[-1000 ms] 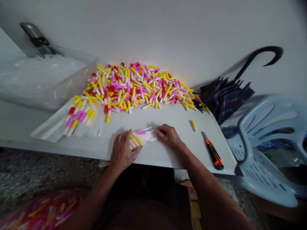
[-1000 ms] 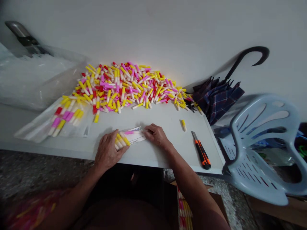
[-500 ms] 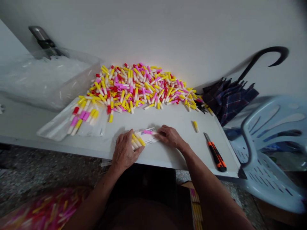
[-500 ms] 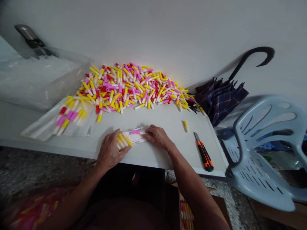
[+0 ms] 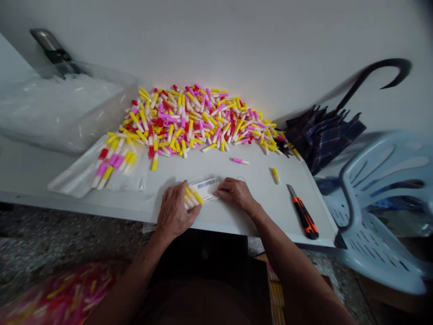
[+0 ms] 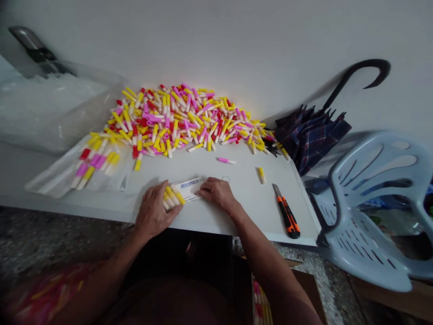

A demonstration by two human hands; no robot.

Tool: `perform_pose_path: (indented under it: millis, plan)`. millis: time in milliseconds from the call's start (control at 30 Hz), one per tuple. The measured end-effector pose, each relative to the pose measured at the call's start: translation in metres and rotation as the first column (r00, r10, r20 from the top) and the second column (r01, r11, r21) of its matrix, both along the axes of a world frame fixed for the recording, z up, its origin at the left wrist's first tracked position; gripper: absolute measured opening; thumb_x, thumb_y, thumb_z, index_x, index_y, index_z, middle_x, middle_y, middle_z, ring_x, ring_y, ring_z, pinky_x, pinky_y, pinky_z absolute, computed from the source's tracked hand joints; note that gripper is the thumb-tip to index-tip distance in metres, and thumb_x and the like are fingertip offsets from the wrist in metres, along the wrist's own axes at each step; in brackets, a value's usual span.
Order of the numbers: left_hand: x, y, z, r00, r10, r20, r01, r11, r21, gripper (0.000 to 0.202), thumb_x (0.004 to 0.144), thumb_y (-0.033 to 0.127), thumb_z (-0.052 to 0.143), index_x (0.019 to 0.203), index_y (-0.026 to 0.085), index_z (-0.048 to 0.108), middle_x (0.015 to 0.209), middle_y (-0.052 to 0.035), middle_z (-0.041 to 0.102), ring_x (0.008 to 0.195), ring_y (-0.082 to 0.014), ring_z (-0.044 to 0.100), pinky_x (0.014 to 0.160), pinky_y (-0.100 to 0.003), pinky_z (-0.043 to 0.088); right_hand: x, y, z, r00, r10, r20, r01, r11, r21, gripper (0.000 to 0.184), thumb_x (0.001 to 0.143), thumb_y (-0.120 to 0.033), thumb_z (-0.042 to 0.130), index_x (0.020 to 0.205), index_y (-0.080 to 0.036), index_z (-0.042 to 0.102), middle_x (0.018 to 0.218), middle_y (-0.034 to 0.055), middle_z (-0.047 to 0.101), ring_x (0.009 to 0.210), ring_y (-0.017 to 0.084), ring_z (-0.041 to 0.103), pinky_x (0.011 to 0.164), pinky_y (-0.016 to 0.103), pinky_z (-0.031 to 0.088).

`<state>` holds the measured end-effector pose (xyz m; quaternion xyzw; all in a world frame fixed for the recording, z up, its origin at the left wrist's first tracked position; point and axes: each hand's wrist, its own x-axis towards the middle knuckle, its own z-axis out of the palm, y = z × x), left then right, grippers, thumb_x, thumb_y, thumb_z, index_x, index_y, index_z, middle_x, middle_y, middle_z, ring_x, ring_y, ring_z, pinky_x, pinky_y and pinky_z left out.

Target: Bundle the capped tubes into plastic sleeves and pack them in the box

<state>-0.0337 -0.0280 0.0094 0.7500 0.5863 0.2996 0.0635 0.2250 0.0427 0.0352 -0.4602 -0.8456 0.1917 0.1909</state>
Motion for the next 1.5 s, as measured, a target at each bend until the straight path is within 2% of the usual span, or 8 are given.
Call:
perform_pose_path:
  millis: [267,633,733,967,1167,1300,1400,1500]
  plan:
    - [-0.002,0.000,0.000,1.000,-0.029,-0.002,0.029,1.000,-0.004,0.082,0.089,0.038,0.070,0.157,0.016,0.030,0.139,-0.0201,0.061,0.131,-0.0383,0.056,0.115,-0.059,0.046,-0.012,0.025,-0.001,0.994,0.047,0.095,-0.041,0.997,-0.067,0.050,0.074,-0.067,0.087,0.076,-0.021,0.069,0.079,-0.0004,0.071,0.064,0.013,0.055,0.061,0.027,0.027]
    - [-0.001,0.000,-0.002,0.999,-0.030,0.010,0.030,0.999,0.015,0.080,0.091,0.039,0.068,0.157,0.015,0.030,0.139,-0.0208,0.061,0.131,-0.0375,0.057,0.116,-0.059,0.045,-0.018,0.028,-0.011,0.991,0.081,0.107,-0.091,0.991,0.098,0.074,0.067,-0.080,0.083,0.107,-0.019,0.074,0.086,0.0043,0.072,0.071,0.017,0.061,0.065,0.028,0.036]
    - [-0.001,0.000,-0.002,1.000,-0.023,0.017,0.022,1.000,0.016,0.083,0.089,0.038,0.070,0.157,0.014,0.030,0.139,-0.0215,0.061,0.131,-0.0383,0.057,0.116,-0.060,0.046,-0.009,0.030,-0.011,0.990,0.110,0.088,-0.117,0.989,0.089,0.066,0.076,-0.074,0.080,0.111,-0.019,0.073,0.088,0.0045,0.071,0.071,0.017,0.061,0.066,0.028,0.038]
    - [-0.001,-0.001,-0.004,0.999,-0.004,0.046,0.004,1.000,0.013,0.088,0.085,0.035,0.075,0.158,0.016,0.029,0.137,-0.0199,0.062,0.129,-0.0389,0.058,0.114,-0.062,0.048,0.012,0.027,-0.013,0.985,-0.051,-0.164,0.059,0.997,0.042,0.033,0.097,-0.046,0.068,0.109,-0.016,0.072,0.089,0.0047,0.066,0.070,0.014,0.057,0.069,0.028,0.044]
    - [-0.002,-0.001,-0.004,0.999,-0.015,0.044,0.014,1.000,0.017,0.088,0.085,0.034,0.075,0.158,0.015,0.031,0.135,-0.0205,0.062,0.129,-0.0397,0.058,0.113,-0.062,0.049,-0.003,0.021,-0.005,0.993,0.022,-0.112,-0.029,0.998,-0.060,0.038,0.094,-0.047,0.076,0.122,-0.021,0.075,0.091,0.0028,0.066,0.069,0.013,0.057,0.069,0.026,0.043]
    - [-0.002,0.000,-0.004,0.999,-0.016,0.043,0.015,1.000,0.020,0.088,0.084,0.034,0.075,0.159,0.015,0.031,0.134,-0.0208,0.063,0.127,-0.0403,0.059,0.110,-0.062,0.050,-0.012,0.024,-0.002,0.993,0.077,-0.088,-0.086,0.992,-0.095,0.023,0.095,-0.034,0.075,0.114,-0.023,0.080,0.096,0.0036,0.067,0.075,0.013,0.060,0.071,0.026,0.042]
    - [-0.002,0.000,-0.005,0.997,-0.004,0.079,0.004,1.000,0.001,0.091,0.083,0.035,0.076,0.160,0.018,0.029,0.135,-0.0194,0.062,0.128,-0.0407,0.058,0.111,-0.063,0.050,-0.009,0.024,-0.001,0.978,0.064,-0.199,-0.099,0.981,-0.170,0.018,0.092,-0.033,0.076,0.105,-0.021,0.081,0.094,0.0035,0.067,0.075,0.013,0.059,0.071,0.026,0.043]
    - [-0.001,0.001,-0.006,0.992,0.007,0.123,-0.002,0.999,-0.041,0.097,0.082,0.034,0.078,0.162,0.019,0.025,0.139,-0.0192,0.061,0.132,-0.0412,0.056,0.113,-0.064,0.048,0.007,0.022,-0.002,0.891,-0.108,-0.441,-0.065,0.931,-0.360,0.024,0.088,-0.041,0.080,0.096,-0.018,0.075,0.086,0.0023,0.067,0.072,0.014,0.059,0.067,0.026,0.045]
